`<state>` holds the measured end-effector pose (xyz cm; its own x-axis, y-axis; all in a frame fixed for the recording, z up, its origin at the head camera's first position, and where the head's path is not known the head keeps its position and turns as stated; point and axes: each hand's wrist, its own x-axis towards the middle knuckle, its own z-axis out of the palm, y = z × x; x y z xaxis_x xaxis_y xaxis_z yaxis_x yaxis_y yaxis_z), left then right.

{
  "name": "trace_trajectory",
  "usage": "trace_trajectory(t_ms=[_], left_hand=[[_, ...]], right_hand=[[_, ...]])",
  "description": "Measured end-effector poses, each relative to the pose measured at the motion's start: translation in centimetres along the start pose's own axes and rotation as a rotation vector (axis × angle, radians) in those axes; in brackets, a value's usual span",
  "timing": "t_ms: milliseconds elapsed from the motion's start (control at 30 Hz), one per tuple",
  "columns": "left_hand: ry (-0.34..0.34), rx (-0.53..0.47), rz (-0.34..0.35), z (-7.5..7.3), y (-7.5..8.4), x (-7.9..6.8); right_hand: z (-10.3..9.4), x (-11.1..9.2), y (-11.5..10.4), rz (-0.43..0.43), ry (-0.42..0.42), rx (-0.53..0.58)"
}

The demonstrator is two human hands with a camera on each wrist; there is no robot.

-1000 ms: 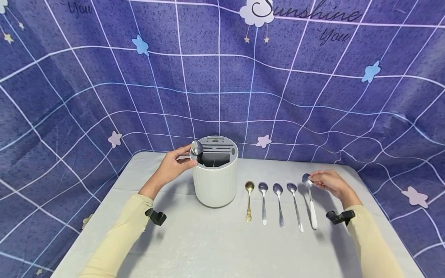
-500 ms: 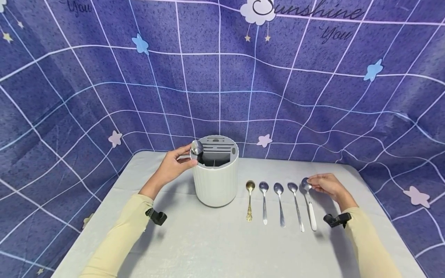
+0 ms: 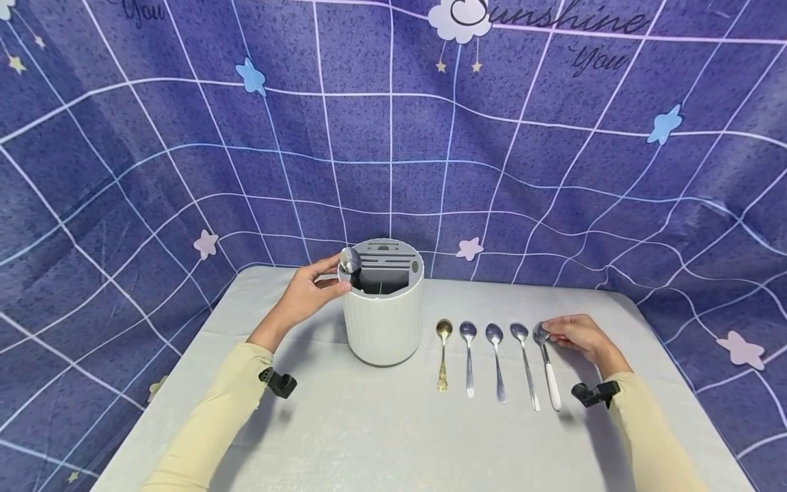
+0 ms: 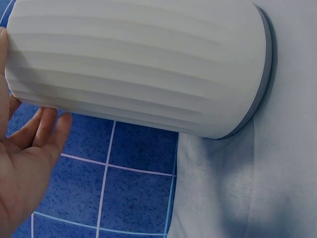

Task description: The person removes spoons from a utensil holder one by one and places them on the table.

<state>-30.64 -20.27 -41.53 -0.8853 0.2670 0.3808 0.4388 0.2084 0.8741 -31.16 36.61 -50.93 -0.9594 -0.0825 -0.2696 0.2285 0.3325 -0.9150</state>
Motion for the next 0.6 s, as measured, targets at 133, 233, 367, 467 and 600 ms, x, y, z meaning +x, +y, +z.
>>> trace_trajectory(t_ms=[133,233,367,467,600], left_hand=[[0.002,0.004,0.002,0.0,0.0,0.0],[0.004,0.006,0.001,0.0,0.0,0.1],[0.005,0.011,-0.002,0.0,0.0,0.1],[0.006,0.011,-0.007,0.0,0.1,0.1],[0.002,0.012,-0.013,0.0,0.2,0.0]], right_hand=[[0.0,-0.1,0.2,0.008,0.012,0.011],[-0.1,-0.3,0.2,0.012,0.013,-0.006],[-0.3,-0.7,0.0,0.001,0.005,-0.062],[-0.5,-1.0,-0.3,-0.013,0.0,-0.105],[-0.6,-1.2,-0.6,-0.031,0.007,-0.17]])
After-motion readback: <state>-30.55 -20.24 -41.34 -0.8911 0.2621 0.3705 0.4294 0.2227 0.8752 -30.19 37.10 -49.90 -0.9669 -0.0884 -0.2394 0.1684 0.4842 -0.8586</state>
